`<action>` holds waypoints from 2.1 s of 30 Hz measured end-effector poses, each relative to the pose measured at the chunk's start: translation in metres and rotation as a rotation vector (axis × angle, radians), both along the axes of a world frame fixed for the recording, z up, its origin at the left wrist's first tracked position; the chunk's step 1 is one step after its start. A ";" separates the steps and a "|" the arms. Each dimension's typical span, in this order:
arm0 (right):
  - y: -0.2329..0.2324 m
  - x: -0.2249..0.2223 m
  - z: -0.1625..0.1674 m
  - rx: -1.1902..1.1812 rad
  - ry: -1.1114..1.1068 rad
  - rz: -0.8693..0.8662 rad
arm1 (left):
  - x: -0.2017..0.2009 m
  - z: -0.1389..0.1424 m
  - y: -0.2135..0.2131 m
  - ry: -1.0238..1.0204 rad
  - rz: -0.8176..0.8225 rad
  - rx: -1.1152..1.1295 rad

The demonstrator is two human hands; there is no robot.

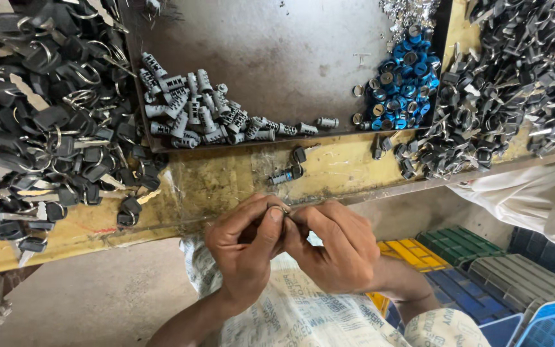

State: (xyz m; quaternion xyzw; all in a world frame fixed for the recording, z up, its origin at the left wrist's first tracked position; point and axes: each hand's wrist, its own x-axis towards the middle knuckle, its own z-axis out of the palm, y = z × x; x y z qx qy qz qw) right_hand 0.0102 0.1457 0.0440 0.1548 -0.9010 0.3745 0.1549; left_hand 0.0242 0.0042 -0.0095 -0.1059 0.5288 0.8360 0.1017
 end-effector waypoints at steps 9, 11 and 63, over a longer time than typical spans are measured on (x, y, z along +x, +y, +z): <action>-0.022 0.009 -0.003 -0.055 0.023 -0.241 | 0.005 -0.005 0.005 -0.030 0.049 0.269; -0.020 0.010 -0.002 -0.041 -0.014 -0.267 | 0.004 -0.004 0.005 -0.048 0.039 0.249; 0.037 -0.026 -0.020 -0.761 -0.592 -0.128 | -0.034 -0.021 -0.020 -0.237 -0.221 0.465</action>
